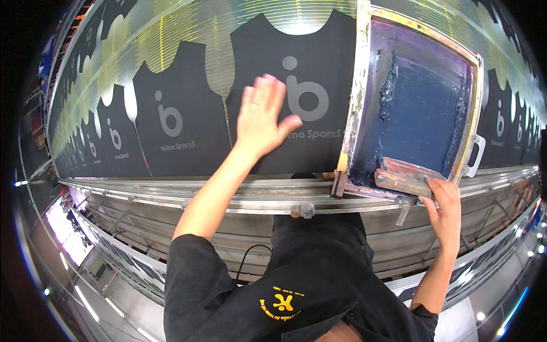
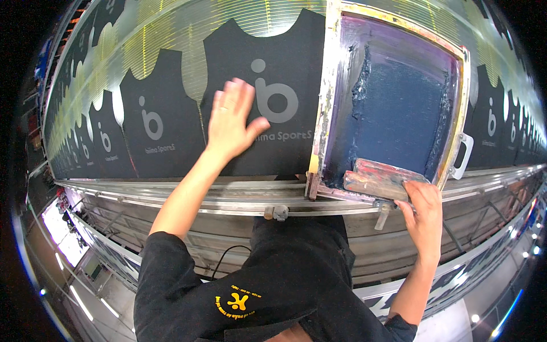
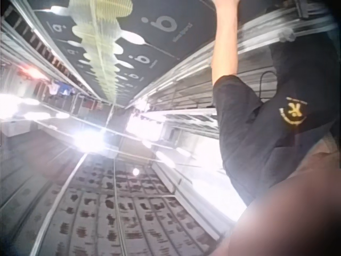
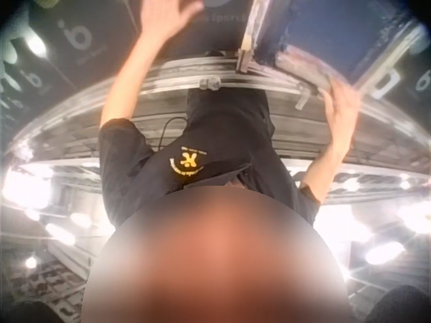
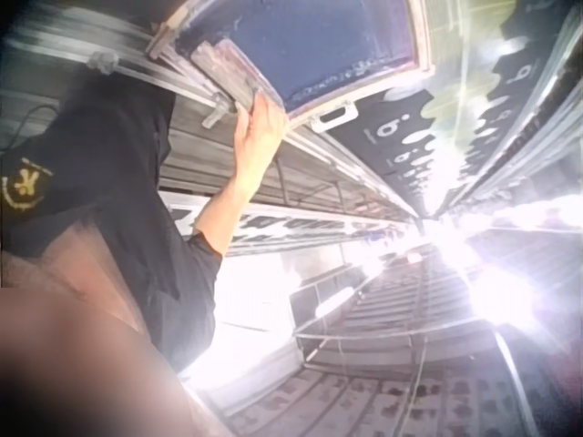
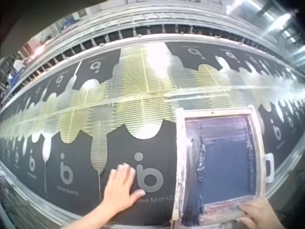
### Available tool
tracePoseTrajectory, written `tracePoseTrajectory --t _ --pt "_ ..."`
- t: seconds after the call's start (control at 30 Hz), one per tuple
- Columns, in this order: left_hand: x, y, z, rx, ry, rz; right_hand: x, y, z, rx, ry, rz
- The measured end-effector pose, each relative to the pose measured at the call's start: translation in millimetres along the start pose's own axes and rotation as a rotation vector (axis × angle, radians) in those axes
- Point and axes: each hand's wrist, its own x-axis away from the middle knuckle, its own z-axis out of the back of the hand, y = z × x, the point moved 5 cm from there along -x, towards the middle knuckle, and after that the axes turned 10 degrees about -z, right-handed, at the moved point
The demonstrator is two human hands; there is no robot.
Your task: The person uses a squeegee to spread dark ink across a screen printing frame mounted on a metal stand. They repeatedly pull the squeegee across the screen to distribute the ink evenly, then lift and reposition the frame to continue the process.
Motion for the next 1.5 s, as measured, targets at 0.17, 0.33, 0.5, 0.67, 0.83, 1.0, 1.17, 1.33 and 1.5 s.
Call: tracePoseTrajectory --t 0.17,0.33,0.5,0.67,0.83,1.0,1.17,1.33,1.5 --pt "-29.8 45.2 48.0 0.117 0.292 0.043 3.6 4.1 -2.8 0.003 0.012 0.001" --pt "-33.5 231.7 54.6 0.514 0.118 -0.433 -4.2 15.8 5.4 -0.059 -0.049 0.072" --pt "-49.5 290.6 5.8 0.307 -0.041 -0.396 -50.3 171.8 48.2 -0.276 0.56 -0.314" --pt "-41.6 304.8 -11.0 0.307 -0.05 -0.347 -93.4 273.2 4.1 -0.207 0.355 -0.608" --pt "-16.6 301.4 1.1 0.336 0.044 -0.297 -90.9 253.5 8.5 -0.383 0.722 -0.509" --pt "11.0 284.9 24.0 0.214 0.102 -0.176 -112.6 169.2 18.1 -0.407 0.775 -0.236" --pt "49.4 206.2 49.7 0.196 0.076 -0.059 -150.6 85.4 -60.8 -0.753 0.641 -0.187" --pt "95.6 149.3 65.6 0.112 0.018 -0.024 -152.7 5.5 -103.3 -0.768 0.606 -0.286" --pt "95.7 119.6 85.5 0.117 -0.078 -0.088 -158.6 -18.7 -117.7 -0.71 0.515 -0.419"
